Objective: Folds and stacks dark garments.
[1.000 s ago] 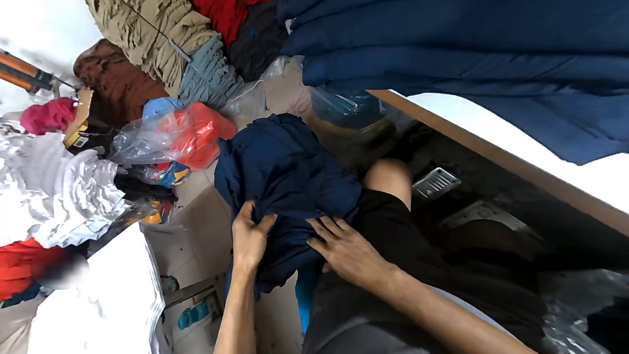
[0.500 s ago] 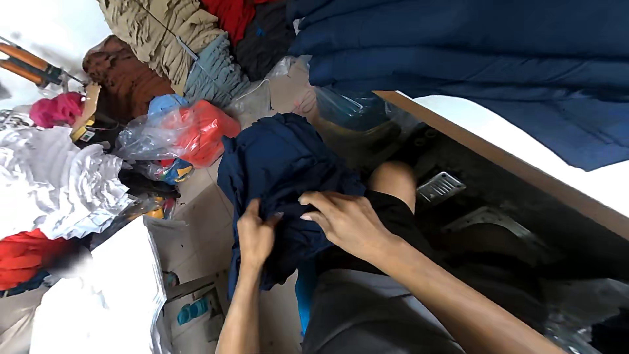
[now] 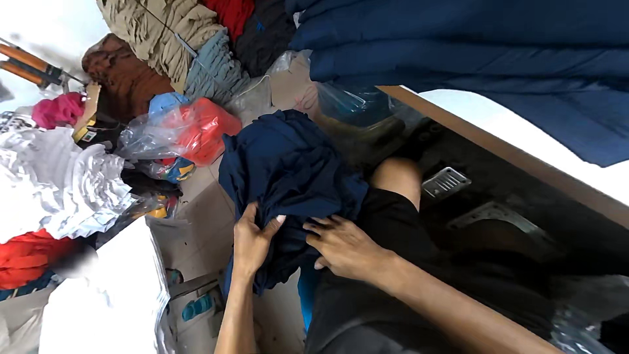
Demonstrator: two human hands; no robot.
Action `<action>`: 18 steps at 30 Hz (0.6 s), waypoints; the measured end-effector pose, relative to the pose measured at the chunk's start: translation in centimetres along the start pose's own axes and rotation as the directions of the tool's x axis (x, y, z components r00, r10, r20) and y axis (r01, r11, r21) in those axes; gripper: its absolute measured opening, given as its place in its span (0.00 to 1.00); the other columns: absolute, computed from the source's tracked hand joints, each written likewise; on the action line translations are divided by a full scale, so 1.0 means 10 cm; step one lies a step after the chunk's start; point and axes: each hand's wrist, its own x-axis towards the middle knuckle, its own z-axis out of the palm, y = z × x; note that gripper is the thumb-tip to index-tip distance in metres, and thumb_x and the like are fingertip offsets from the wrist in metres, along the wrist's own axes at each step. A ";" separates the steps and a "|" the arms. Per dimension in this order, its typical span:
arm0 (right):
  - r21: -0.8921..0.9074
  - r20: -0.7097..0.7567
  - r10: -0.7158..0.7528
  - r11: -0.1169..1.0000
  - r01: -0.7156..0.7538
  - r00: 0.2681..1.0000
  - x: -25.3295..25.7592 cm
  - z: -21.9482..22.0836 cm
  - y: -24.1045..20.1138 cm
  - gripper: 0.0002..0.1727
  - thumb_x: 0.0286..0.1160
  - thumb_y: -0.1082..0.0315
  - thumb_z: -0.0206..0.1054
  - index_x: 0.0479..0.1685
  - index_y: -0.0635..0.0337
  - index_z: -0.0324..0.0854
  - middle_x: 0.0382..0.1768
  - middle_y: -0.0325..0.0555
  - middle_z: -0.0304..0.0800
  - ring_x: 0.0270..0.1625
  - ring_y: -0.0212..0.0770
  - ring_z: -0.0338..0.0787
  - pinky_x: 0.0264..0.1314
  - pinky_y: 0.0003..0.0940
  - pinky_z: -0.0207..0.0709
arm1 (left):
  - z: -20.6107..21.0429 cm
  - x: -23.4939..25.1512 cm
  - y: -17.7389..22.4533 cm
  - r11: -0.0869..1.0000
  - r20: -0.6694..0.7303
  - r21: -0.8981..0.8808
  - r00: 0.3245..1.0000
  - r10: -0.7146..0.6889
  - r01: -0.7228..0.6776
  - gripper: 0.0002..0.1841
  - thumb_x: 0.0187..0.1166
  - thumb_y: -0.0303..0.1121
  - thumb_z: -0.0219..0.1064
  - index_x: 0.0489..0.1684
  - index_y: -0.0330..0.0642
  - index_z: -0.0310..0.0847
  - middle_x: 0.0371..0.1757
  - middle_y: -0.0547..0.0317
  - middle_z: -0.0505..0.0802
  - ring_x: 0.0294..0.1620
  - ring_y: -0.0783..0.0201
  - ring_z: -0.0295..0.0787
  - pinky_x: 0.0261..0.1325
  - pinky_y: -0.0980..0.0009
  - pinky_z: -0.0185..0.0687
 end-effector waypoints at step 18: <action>-0.100 -0.602 0.121 0.969 -0.225 0.789 0.01 0.06 0.05 0.18 0.81 0.64 0.66 0.64 0.65 0.86 0.78 0.63 0.78 0.84 0.66 0.72 0.82 0.71 0.65 | 0.04 0.14 0.09 0.971 -0.304 0.199 0.950 -0.071 0.136 0.17 0.69 0.39 0.80 0.48 0.40 0.84 0.28 0.55 0.90 0.32 0.56 0.89 0.37 0.49 0.83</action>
